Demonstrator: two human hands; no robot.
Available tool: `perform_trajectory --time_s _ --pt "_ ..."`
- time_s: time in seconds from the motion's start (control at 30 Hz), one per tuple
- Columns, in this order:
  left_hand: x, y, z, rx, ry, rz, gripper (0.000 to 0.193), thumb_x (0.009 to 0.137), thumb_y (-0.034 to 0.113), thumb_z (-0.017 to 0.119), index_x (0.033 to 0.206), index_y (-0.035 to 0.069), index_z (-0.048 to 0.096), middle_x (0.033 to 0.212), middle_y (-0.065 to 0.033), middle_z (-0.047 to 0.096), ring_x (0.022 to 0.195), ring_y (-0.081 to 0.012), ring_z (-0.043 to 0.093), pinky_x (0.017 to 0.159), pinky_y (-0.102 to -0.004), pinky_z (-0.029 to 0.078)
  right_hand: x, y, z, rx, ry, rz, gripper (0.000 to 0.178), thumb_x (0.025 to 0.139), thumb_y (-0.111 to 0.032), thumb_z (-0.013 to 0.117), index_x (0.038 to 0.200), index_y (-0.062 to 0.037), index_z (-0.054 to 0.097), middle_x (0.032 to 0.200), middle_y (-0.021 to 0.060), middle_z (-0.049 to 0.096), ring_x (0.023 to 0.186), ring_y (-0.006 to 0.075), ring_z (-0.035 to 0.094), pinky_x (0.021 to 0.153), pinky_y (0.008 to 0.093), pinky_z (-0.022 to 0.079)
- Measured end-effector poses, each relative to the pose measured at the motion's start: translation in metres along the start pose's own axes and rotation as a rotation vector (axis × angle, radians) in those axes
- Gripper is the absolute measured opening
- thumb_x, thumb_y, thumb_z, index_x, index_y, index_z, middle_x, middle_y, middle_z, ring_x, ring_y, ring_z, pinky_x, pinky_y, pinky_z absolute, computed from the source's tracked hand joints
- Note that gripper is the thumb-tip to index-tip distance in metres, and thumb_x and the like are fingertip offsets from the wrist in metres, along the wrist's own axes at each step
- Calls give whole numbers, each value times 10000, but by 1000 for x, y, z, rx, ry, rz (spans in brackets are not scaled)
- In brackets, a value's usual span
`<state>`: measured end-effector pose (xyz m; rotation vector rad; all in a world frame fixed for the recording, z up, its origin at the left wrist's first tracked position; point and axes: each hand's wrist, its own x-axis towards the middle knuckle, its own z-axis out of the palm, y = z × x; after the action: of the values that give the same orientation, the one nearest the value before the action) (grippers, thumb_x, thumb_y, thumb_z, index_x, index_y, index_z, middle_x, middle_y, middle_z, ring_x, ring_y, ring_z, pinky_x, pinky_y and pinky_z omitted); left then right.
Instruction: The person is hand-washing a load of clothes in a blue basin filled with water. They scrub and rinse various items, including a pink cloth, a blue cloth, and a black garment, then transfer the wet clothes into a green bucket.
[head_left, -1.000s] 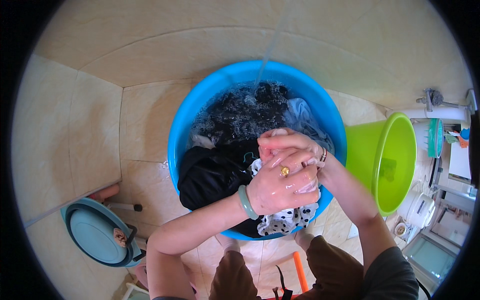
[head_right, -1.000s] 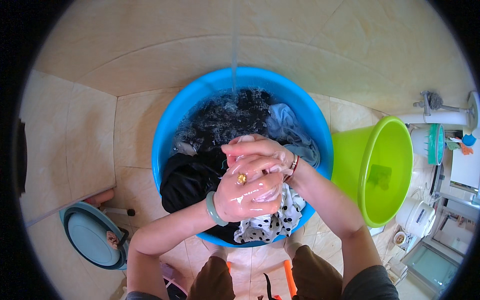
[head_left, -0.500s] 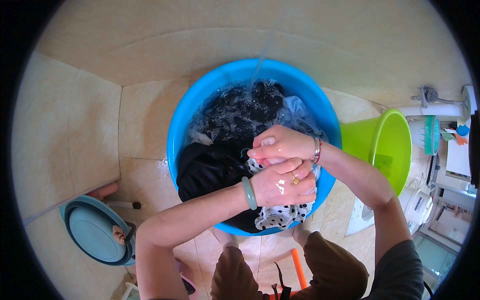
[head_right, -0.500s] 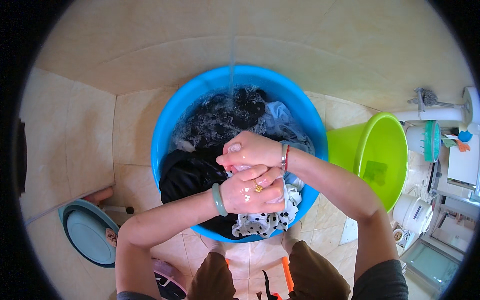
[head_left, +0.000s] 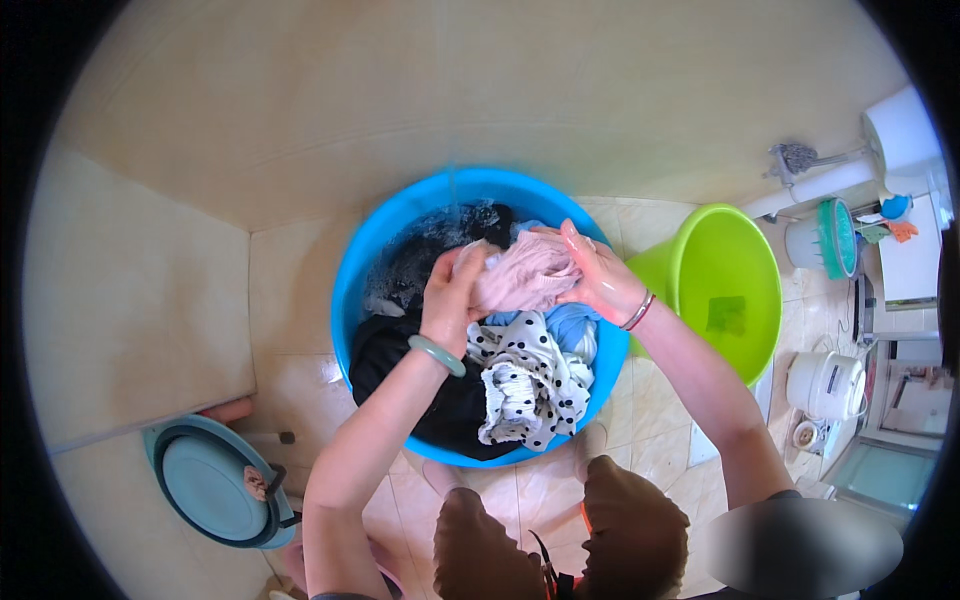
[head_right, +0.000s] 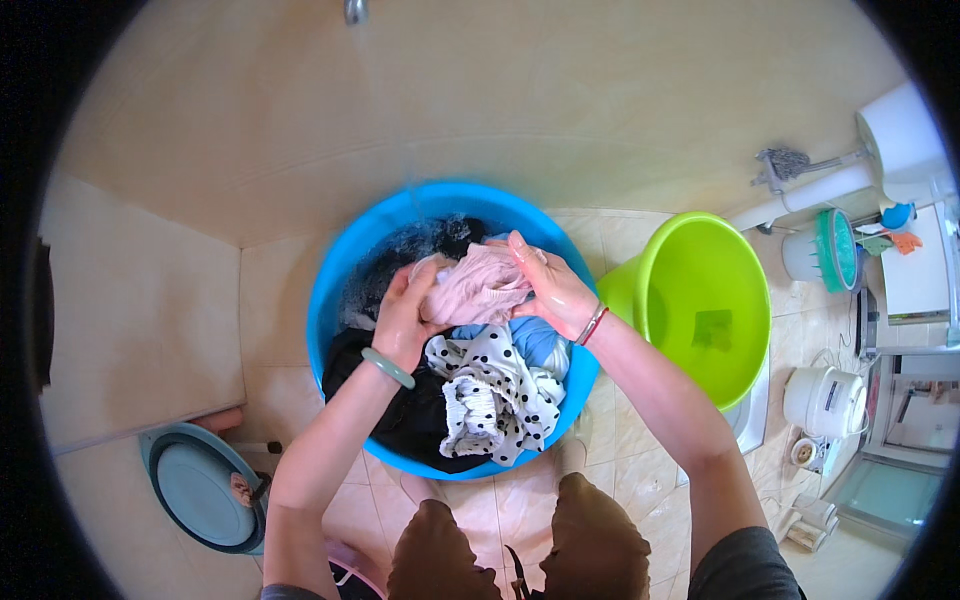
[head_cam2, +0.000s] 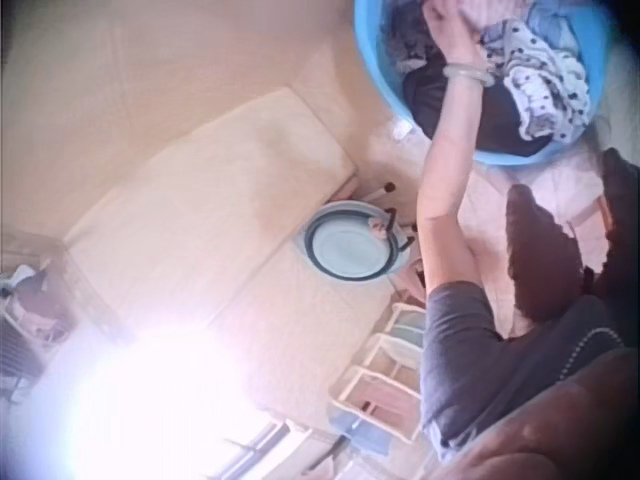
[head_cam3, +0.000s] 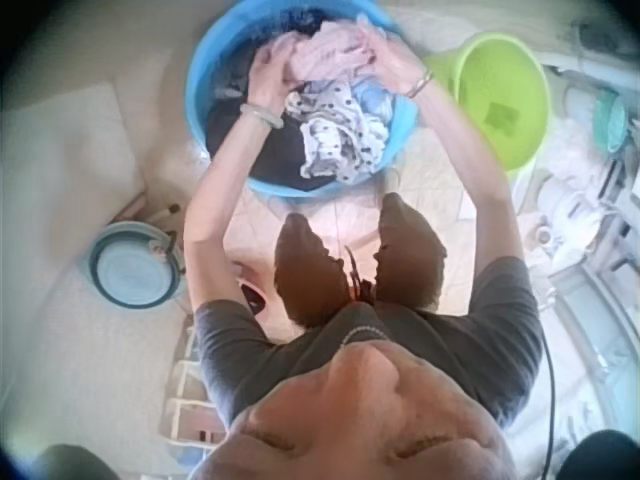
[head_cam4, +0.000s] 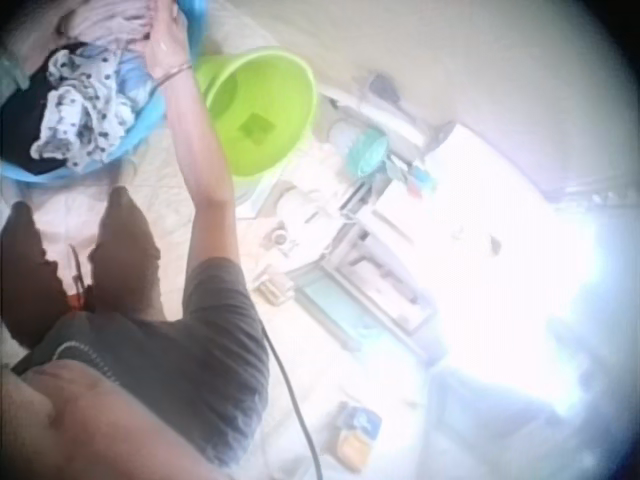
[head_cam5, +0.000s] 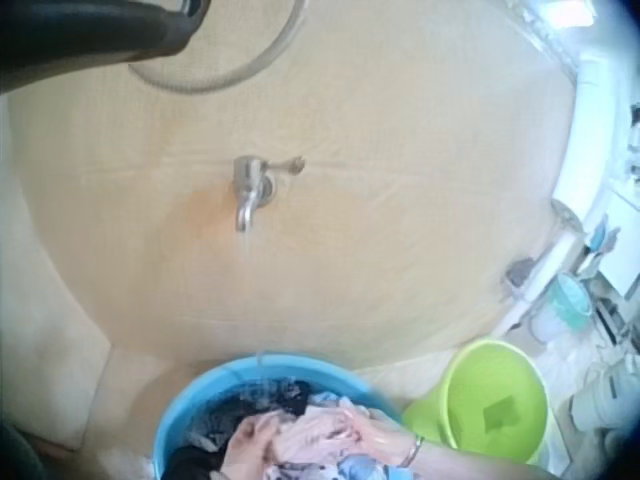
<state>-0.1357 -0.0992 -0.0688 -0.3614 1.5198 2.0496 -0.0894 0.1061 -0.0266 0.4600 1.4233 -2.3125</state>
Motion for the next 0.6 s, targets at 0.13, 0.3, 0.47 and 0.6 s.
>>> perform_trajectory --time_s 0.13,0.3,0.47,0.6 --pt "-16 21 7 -213 -275 -336 324 888 366 658 1127 156 594 1014 -5 608 908 -117 569 698 -299 496 -30 -13 -19 -231 170 -76 683 957 -595 410 1330 -29 493 1225 95 581 1083 193 599 784 374 558" --pt "-37 38 50 108 -404 -238 358 907 350 648 1174 125 571 943 18 612 742 -77 548 586 -191 419 -77 -33 -48 -535 488 -231 662 958 -575 426 1165 30 598 1009 113 630 954 207 652 659 344 581" --pt "-68 46 156 215 -441 4 338 905 372 658 905 34 668 672 -19 624 485 -84 556 407 -200 417 -143 -67 -106 -294 729 -350 637 952 -579 444 1050 26 620 932 101 630 872 181 655 621 323 567" --pt "-73 23 228 519 -606 314 328 902 378 635 892 58 701 713 -59 664 586 -194 644 501 -275 502 -189 -80 -149 -669 788 -448 648 946 -608 427 982 -2 654 851 98 632 746 180 642 614 359 564"
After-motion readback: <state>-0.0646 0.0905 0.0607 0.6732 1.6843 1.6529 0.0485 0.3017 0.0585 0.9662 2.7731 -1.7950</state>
